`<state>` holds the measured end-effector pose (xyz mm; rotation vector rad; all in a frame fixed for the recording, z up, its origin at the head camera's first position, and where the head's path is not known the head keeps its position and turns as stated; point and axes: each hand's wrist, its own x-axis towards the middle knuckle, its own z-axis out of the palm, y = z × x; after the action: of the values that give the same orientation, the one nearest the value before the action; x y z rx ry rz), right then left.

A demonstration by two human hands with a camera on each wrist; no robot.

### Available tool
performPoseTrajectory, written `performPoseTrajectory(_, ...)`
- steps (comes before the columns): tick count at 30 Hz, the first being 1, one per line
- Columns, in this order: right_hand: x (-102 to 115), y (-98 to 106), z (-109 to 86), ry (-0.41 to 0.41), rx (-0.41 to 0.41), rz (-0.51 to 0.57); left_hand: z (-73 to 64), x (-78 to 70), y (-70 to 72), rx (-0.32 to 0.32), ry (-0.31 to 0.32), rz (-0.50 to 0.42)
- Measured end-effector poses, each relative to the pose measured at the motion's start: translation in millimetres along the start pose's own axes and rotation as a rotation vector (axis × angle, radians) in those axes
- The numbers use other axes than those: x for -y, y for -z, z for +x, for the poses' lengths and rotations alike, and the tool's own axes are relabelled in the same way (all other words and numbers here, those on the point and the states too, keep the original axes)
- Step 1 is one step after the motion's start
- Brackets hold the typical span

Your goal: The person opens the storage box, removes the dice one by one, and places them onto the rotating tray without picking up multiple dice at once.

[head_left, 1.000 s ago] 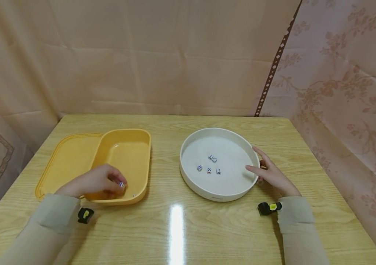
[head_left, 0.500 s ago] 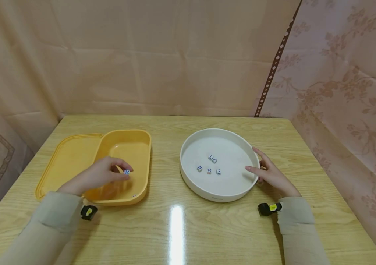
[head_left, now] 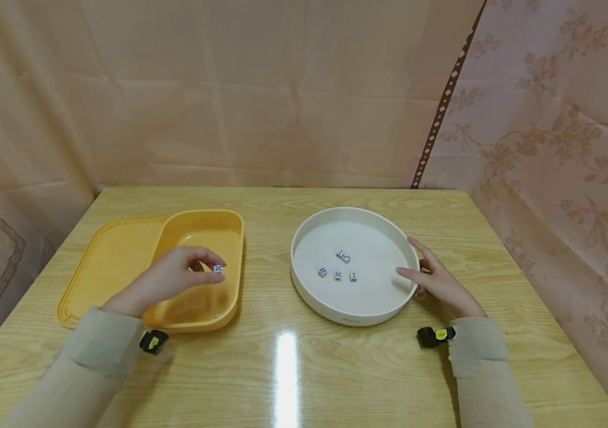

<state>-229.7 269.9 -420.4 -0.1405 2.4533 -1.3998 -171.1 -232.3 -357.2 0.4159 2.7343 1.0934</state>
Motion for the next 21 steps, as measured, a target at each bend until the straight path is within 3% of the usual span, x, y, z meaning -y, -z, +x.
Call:
performPoseTrajectory(10, -0.8, -0.2, 0.8, -0.001, -0.002, -0.001, 2.7, -16.1, -4.3, -0.055, 0.003, 0.033)
performPoseTrajectory(21, -2.5, 0.5, 1.8, 0.001, -0.005, -0.007, 9.3, -39.3, -11.1, -0.072, -0.014, 0.009)
